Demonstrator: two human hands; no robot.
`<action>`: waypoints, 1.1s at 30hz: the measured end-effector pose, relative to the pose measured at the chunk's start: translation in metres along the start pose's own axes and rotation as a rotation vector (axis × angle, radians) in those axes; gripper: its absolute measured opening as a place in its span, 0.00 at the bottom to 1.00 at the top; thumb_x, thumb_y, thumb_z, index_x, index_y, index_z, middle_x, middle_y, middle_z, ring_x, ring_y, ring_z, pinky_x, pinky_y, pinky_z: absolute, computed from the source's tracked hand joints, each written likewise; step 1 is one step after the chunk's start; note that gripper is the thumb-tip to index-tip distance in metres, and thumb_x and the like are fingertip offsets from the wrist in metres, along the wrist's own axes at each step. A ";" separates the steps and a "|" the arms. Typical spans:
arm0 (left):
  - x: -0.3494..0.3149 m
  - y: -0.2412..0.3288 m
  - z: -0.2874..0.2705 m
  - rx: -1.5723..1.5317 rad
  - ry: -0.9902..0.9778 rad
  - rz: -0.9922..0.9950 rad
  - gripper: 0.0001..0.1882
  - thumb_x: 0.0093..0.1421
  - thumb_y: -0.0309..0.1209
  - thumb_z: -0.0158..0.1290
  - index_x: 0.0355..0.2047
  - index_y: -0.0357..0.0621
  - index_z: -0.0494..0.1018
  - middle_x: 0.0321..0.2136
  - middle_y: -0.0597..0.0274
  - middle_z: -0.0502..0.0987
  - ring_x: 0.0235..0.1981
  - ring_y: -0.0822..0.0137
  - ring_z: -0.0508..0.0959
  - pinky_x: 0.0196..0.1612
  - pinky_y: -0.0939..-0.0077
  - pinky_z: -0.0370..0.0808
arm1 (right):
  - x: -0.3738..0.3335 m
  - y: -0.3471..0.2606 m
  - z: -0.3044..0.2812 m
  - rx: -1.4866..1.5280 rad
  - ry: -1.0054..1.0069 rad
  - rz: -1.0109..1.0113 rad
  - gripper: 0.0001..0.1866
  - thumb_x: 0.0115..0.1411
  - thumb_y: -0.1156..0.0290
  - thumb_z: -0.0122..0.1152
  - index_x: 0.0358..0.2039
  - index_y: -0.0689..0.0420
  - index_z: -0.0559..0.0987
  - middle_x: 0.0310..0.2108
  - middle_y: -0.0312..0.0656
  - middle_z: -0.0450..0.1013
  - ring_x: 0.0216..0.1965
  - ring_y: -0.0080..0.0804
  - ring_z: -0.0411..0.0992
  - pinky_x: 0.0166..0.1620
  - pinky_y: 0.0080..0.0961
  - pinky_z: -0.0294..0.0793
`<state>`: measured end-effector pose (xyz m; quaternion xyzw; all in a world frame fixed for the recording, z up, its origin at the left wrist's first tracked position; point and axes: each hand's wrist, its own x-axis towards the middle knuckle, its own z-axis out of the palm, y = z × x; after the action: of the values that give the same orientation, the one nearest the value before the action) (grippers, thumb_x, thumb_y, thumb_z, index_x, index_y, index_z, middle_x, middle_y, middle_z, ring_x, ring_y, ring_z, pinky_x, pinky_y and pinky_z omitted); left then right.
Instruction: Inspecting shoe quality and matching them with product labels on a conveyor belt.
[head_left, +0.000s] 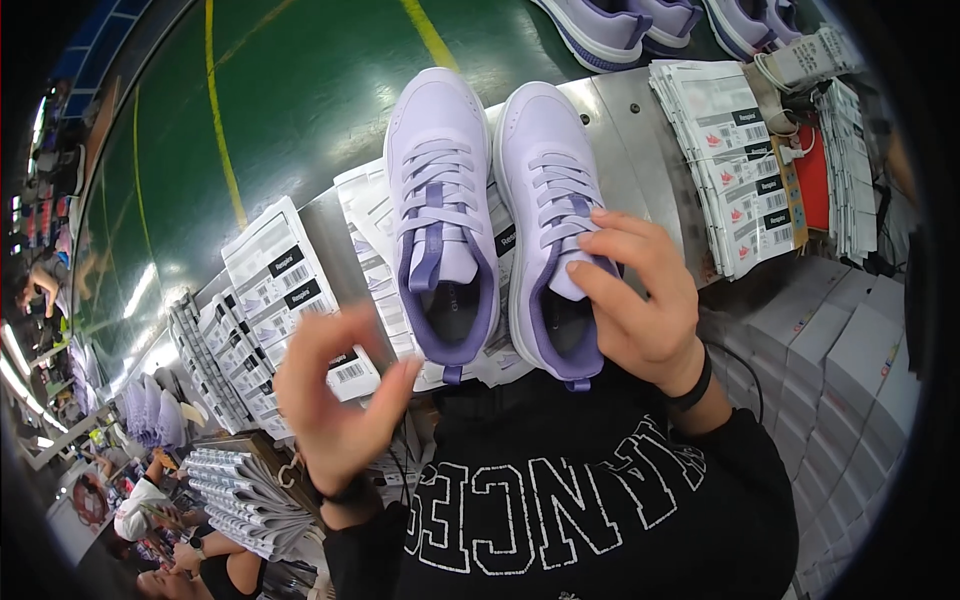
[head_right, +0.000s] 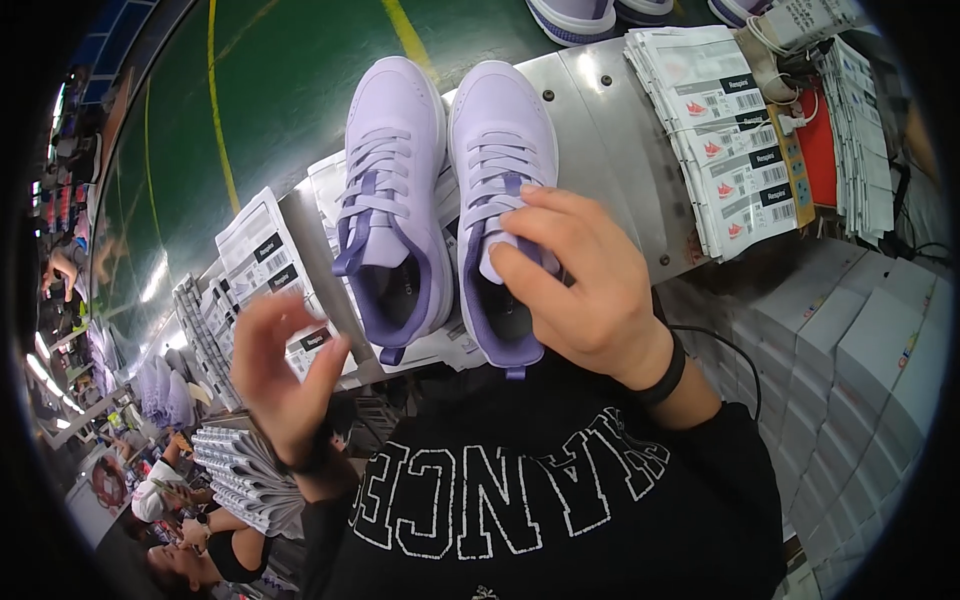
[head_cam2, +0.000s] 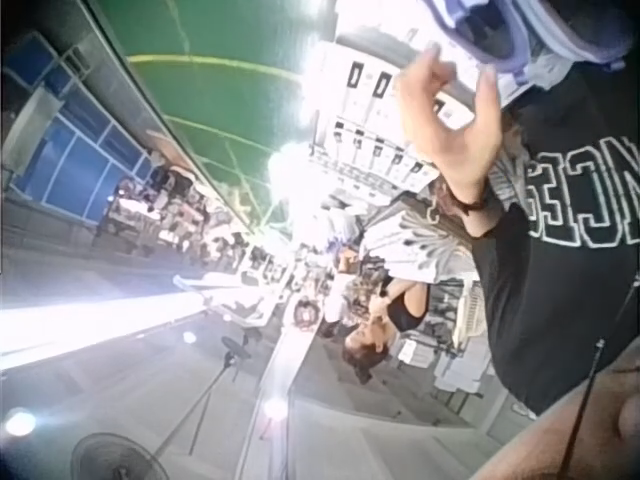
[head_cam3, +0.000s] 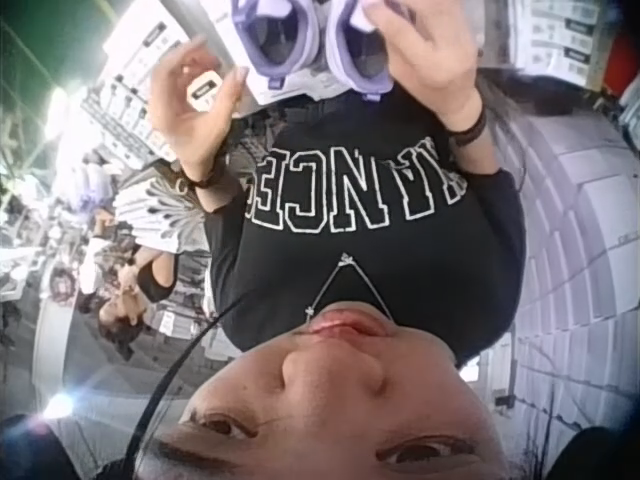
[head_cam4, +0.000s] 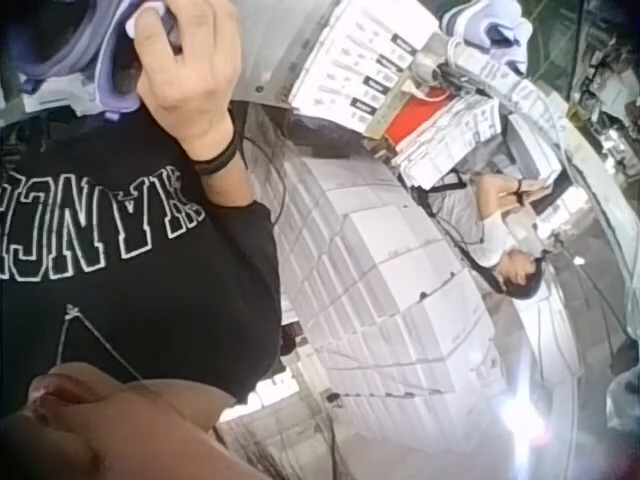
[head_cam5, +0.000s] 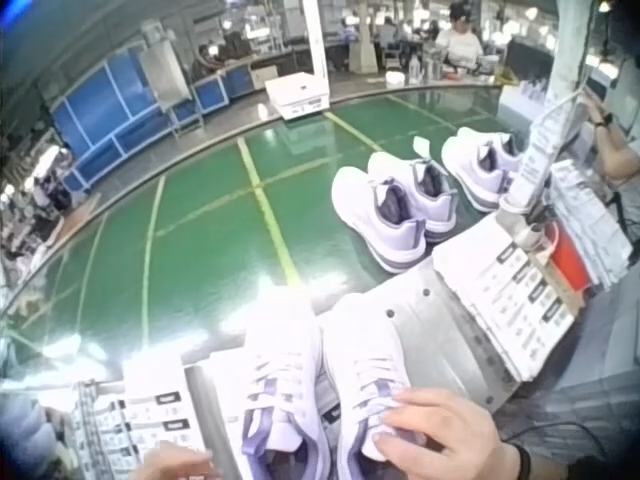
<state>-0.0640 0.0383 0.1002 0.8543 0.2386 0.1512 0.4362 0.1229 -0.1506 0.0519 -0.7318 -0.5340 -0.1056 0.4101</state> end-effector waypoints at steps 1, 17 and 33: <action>0.013 -0.006 0.013 0.056 0.020 -0.033 0.30 0.44 0.23 0.60 0.50 0.36 0.67 0.41 0.50 0.76 0.40 0.59 0.78 0.39 0.75 0.74 | 0.005 -0.004 0.001 -0.017 -0.061 -0.031 0.17 0.35 0.82 0.61 0.31 0.59 0.77 0.36 0.44 0.70 0.41 0.45 0.71 0.40 0.35 0.75; 0.004 0.013 0.038 -0.194 -0.005 -0.262 0.35 0.45 0.20 0.50 0.57 0.28 0.60 0.28 0.53 0.79 0.28 0.73 0.79 0.29 0.84 0.74 | 0.005 -0.016 -0.035 0.650 -0.129 0.930 0.28 0.44 0.82 0.65 0.49 0.64 0.72 0.44 0.52 0.74 0.36 0.28 0.77 0.28 0.12 0.75; -0.008 0.024 0.029 -0.101 0.000 -0.205 0.33 0.46 0.21 0.54 0.55 0.25 0.60 0.34 0.49 0.79 0.32 0.73 0.78 0.33 0.84 0.73 | -0.003 -0.005 -0.030 0.657 -0.118 0.695 0.27 0.44 0.83 0.60 0.49 0.66 0.73 0.48 0.56 0.71 0.40 0.33 0.76 0.33 0.16 0.77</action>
<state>-0.0505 0.0023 0.1022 0.8024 0.3169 0.1178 0.4918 0.1256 -0.1739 0.0716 -0.7034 -0.2855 0.2537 0.5995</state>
